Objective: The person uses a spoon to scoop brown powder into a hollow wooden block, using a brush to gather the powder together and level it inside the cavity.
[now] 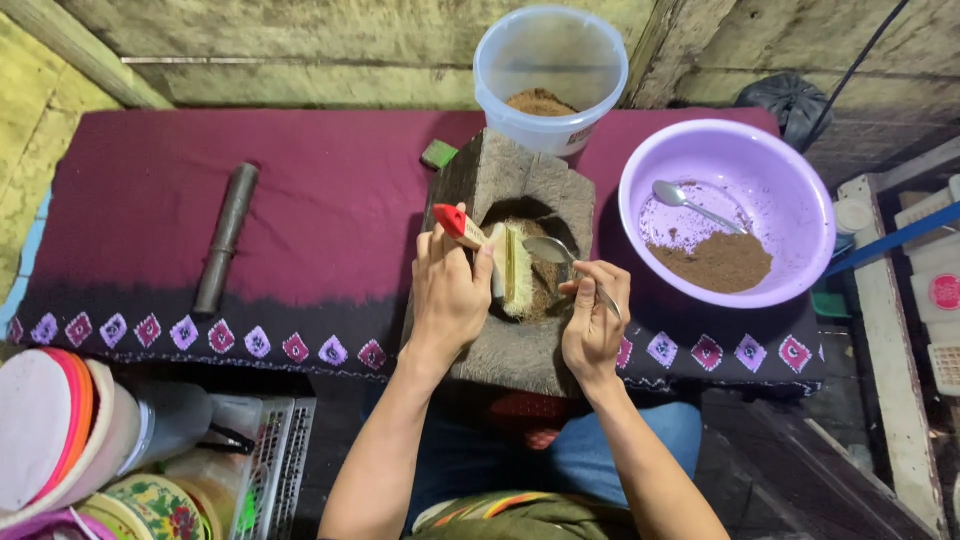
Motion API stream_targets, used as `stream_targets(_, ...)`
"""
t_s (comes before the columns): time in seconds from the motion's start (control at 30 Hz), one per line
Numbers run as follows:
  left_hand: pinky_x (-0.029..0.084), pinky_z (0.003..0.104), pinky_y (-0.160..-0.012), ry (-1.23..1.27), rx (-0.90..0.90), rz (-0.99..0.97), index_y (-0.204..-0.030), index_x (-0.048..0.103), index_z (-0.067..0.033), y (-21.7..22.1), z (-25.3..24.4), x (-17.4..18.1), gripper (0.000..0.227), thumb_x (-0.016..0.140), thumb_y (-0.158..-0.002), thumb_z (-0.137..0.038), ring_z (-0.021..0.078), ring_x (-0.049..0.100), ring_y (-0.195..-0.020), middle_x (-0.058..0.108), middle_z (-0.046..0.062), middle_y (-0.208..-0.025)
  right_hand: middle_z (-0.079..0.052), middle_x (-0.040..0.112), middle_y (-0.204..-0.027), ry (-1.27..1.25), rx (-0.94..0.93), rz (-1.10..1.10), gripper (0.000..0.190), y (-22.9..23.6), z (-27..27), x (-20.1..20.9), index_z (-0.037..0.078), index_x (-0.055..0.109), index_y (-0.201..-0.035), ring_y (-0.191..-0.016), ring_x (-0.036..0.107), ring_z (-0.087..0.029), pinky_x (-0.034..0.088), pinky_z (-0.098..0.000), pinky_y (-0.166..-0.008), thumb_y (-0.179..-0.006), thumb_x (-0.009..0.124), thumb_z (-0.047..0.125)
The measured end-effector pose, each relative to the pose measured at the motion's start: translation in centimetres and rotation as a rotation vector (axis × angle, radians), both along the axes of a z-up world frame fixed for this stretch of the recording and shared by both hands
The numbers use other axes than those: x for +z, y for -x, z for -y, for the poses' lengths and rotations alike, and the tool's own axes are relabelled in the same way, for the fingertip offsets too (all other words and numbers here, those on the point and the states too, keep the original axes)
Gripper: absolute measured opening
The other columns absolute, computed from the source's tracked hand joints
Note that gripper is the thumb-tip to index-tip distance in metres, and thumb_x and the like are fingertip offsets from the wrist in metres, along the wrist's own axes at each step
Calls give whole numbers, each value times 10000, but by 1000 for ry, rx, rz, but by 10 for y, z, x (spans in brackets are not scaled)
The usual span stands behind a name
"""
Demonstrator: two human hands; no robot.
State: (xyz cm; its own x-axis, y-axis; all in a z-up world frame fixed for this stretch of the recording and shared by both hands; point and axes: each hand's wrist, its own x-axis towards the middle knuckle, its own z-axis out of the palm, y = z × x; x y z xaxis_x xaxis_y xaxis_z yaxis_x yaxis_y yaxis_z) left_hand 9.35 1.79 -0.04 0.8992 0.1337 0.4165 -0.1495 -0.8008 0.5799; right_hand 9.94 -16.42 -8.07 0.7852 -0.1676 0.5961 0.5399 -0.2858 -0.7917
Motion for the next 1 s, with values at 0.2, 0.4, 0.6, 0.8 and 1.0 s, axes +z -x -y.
stream_targets(0.2,508,623,-790,43,-16,-19,-1065,611,-27,2,-2,-6,319,514,-1040,-330,458,550,-1143,589,226,-1336,-124,538,-1124,14,21,-29,333,4,1,5,-3,672,-1176,-744,736,-226,619,-382,-721,-1135,392,172)
stream_targets(0.4,487,628,-823,89,-53,-70,-1029,616,-32,9,-1,14,279,514,-1030,-291,466,538,-1140,554,225,-1440,-118,515,-1127,10,66,-40,315,6,5,7,-10,656,-1181,-754,747,-231,620,-384,-758,-1120,383,135)
stream_targets(0.6,337,530,-1135,117,-132,-93,-1127,553,-71,9,-1,31,192,420,-1070,-196,354,442,-1437,593,134,-1354,-167,509,-1215,-35,46,-240,372,11,3,21,-16,631,-1164,-820,729,-244,636,-307,-793,-1113,389,262)
stream_targets(0.8,424,534,-963,91,-89,-229,-938,558,-88,7,-6,29,202,501,-1007,-269,356,524,-1129,464,157,-1569,-189,534,-1176,84,-40,-241,353,13,3,17,13,634,-1129,-781,715,-185,599,-312,-873,-1123,345,217)
stream_targets(1.0,463,483,-927,71,-9,-177,-1068,618,-101,15,1,6,264,509,-1010,-334,333,566,-1120,500,122,-1544,-193,563,-1067,13,-179,-248,383,12,-10,11,-1,630,-1041,-688,703,-208,616,-281,-707,-1117,386,284)
